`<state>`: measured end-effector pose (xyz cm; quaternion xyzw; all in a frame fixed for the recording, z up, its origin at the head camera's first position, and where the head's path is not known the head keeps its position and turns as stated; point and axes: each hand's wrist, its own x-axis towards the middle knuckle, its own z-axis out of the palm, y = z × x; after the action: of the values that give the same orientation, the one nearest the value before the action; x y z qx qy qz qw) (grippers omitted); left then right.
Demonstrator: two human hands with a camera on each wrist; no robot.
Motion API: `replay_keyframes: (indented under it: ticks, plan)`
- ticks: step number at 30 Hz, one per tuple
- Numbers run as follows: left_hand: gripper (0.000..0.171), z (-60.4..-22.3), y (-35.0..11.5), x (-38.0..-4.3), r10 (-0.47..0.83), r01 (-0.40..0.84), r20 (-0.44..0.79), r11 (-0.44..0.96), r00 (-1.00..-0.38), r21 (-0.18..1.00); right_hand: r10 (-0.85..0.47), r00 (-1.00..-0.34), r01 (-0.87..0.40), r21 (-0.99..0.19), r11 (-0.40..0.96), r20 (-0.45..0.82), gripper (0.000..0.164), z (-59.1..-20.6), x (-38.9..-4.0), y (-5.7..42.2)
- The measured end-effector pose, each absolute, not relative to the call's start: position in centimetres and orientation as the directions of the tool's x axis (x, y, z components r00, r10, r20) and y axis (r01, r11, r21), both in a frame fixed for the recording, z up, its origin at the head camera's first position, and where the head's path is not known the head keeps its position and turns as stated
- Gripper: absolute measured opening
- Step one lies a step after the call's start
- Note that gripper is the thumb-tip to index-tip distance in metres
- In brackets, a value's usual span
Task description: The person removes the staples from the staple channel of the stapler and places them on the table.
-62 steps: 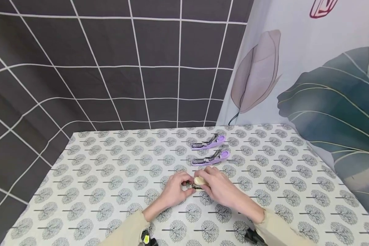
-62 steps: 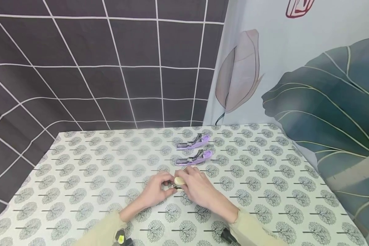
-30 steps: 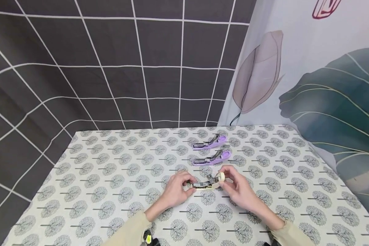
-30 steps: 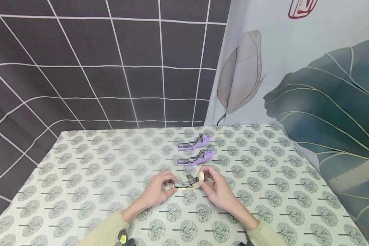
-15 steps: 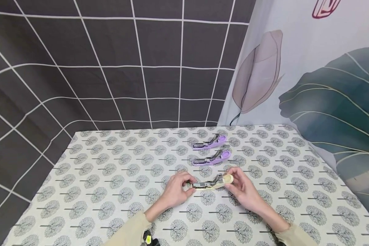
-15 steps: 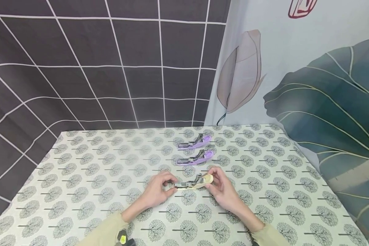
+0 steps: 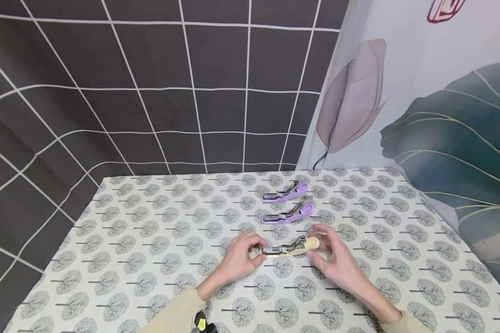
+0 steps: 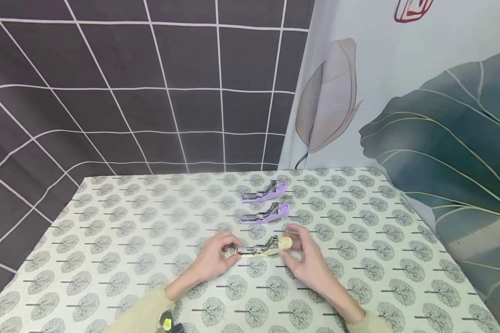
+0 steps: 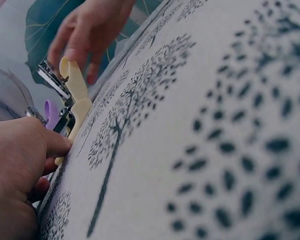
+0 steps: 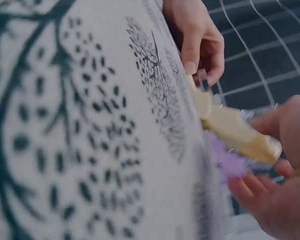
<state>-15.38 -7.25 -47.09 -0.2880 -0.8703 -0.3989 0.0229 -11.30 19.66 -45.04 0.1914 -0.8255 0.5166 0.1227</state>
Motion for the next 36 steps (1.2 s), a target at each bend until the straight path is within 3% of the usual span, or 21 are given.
replay_keyframes:
  ticks: [4, 6, 10, 13, 15, 21, 36]
  plan:
    - [0.024, -47.1, -7.2, -15.4, 0.489, 0.519, 0.262, 0.519, -0.832, 0.679, -0.107, -0.699, -0.640, -0.553, 0.534, 0.707, 0.053, -43.5, -11.1, 18.2]
    - [0.025, -47.1, -7.3, -15.4, 0.491, 0.521, 0.263, 0.521, -0.831, 0.676, -0.111, -0.672, -0.674, -0.543, 0.501, 0.732, 0.040, -42.8, -10.4, 17.0]
    - [0.025, -47.2, -7.2, -15.5, 0.483, 0.526, 0.274, 0.527, -0.831, 0.667, -0.175, -0.827, -0.555, -0.728, 0.404, 0.534, 0.022, -42.2, -8.8, 14.5]
    - [0.025, -47.2, -7.2, -15.5, 0.483, 0.533, 0.284, 0.523, -0.828, 0.665, -0.193, -0.929, -0.367, -0.837, 0.406, 0.314, 0.020, -42.3, -8.6, 13.3]
    - [0.025, -47.2, -7.1, -15.5, 0.485, 0.533, 0.283, 0.522, -0.828, 0.666, -0.187, -0.962, -0.259, -0.873, 0.413, 0.197, 0.021, -42.6, -8.8, 12.7]
    - [0.025, -47.3, -7.0, -15.5, 0.495, 0.540, 0.280, 0.526, -0.823, 0.657, -0.157, -0.985, -0.127, -0.900, 0.417, 0.066, 0.022, -43.2, -9.7, 11.6]
    - [0.026, -47.4, -7.2, -15.5, 0.496, 0.548, 0.293, 0.511, -0.817, 0.662, -0.112, -0.993, -0.070, -0.928, 0.366, 0.031, 0.021, -44.2, -10.7, 11.1]
